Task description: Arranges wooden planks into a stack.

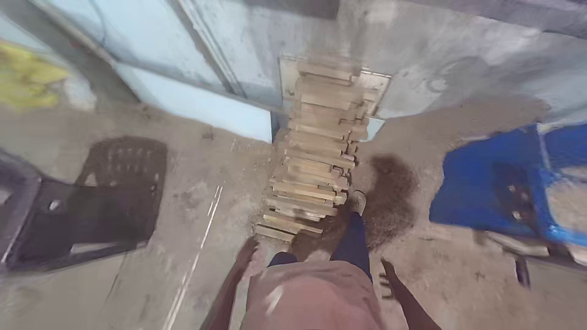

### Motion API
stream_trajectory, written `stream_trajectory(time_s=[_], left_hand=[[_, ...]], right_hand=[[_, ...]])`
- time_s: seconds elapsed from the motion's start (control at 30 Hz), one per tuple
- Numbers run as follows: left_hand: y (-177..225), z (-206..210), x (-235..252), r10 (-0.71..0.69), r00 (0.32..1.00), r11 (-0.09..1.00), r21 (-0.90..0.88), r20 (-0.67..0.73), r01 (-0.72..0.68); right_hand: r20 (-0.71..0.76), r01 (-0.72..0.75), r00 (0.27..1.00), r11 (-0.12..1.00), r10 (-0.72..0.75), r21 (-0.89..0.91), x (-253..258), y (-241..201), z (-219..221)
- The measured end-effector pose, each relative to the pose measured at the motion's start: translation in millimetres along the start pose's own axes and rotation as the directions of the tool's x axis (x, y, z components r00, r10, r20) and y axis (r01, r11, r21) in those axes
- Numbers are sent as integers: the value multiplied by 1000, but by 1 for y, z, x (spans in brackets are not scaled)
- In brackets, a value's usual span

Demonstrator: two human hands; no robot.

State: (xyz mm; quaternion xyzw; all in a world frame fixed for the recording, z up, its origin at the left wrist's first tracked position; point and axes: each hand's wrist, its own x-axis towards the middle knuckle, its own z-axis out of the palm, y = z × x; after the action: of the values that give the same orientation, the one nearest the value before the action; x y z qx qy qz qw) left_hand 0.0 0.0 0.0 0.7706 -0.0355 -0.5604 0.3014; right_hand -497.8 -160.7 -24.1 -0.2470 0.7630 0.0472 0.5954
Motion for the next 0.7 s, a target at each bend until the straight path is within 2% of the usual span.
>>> stream_trajectory(time_s=[0.07,0.13,0.17,0.2,0.27,0.33,0.37,0.43,0.47,0.53,0.6,0.7], left_hand=[[-16,18,-22,-116,967,979,-189,-226,74],[-21,49,-65,-286,868,909,-401,-406,112],[-22,68,-90,-364,816,867,-482,-449,122],[-16,90,-109,-415,784,830,-544,-461,120],[2,131,-128,-466,773,782,-610,-431,131],[17,167,-131,-469,780,787,-598,-414,155],[24,180,-128,-469,780,799,-575,-414,176],[41,205,-99,-459,787,813,-551,-412,187],[48,214,-77,-436,810,822,-540,-391,182],[60,229,-8,-379,870,832,-528,-316,171],[55,260,62,-395,891,787,-584,-225,202],[56,298,165,-441,878,695,-690,-186,203]], right_hand=[[97,147,986,976,-132,-163,49,-110,-37],[241,425,903,815,-355,-393,84,-216,-50],[252,517,856,742,-452,-426,93,-253,-51],[272,514,858,745,-436,-425,88,-295,-56],[294,404,903,852,-314,-333,79,-363,-71],[315,394,895,891,-316,-224,94,-396,-76],[333,372,898,900,-287,-228,102,-408,-75],[368,362,896,889,-249,-280,134,-437,-60],[382,401,883,860,-272,-314,158,-450,-45],[427,531,824,771,-372,-352,215,-477,-5],[434,585,799,702,-415,-406,274,-489,39],[404,503,846,772,-348,-388,343,-494,108]])
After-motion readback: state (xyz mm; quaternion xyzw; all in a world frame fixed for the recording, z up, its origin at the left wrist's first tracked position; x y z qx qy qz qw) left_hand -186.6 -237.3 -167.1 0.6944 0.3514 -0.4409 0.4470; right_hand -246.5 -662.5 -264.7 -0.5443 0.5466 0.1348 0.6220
